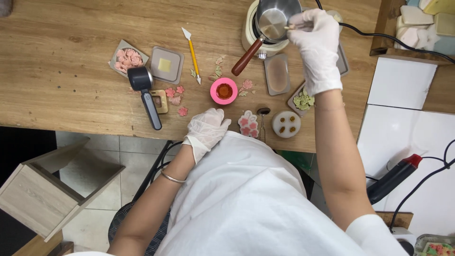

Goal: The person is pouring melted wax into small molds and adding decorations to create wax melts or candles.

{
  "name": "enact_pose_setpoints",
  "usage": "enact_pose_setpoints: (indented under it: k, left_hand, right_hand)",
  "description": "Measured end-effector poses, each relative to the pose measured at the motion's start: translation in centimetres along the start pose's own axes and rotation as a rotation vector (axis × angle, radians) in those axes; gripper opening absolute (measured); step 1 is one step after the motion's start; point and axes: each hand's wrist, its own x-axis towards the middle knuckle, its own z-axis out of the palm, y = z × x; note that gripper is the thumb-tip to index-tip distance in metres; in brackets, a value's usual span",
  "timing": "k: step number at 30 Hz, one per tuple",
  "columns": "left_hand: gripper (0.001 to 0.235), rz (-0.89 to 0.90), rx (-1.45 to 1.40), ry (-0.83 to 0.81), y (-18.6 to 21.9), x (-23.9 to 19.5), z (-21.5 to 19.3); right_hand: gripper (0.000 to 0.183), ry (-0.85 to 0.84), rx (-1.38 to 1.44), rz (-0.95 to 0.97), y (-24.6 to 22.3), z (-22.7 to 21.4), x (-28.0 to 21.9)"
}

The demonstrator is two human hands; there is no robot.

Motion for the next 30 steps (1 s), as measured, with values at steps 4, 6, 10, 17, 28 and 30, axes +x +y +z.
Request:
enact_pose_setpoints:
  k: [4, 6, 10, 17, 28, 30]
  left_hand:
    - [0.036, -0.026, -0.007, 0.015, -0.1, -1.1, -0.7]
    - [0.036, -0.070, -0.015, 0.032, -0.3, -1.6, -0.9]
    - [0.036, -0.114, -0.025, 0.063, -1.6, -2.2, 0.0]
    - [0.037, -0.099, -0.008, 0.034, -1.2, -2.1, -0.1]
    - [0.041, -0.149, 0.014, -0.051, -1.5, -2.2, -1.0]
    - [0.041, -0.157, 0.019, -0.050, -1.6, -2.4, -1.1]
  right_hand:
    - [0.033, -0.140, -0.279, -0.138, -0.2, 0.3, -0.3]
    - [0.026, 0.034, -0.322, -0.163, -0.3, 0.5, -2.8]
    - [0.019, 0.095, -0.245, 0.095, 5.3, 2.6, -7.1]
    - [0.032, -0.299, -0.773, 0.000, 18.7, 6.6, -7.4]
    - [0.009, -0.253, -0.573, 0.343, 6.9, 4.9, -6.8]
    - [0.009, -0.036, -0.313, -0.115, 0.6, 3.1, -6.1]
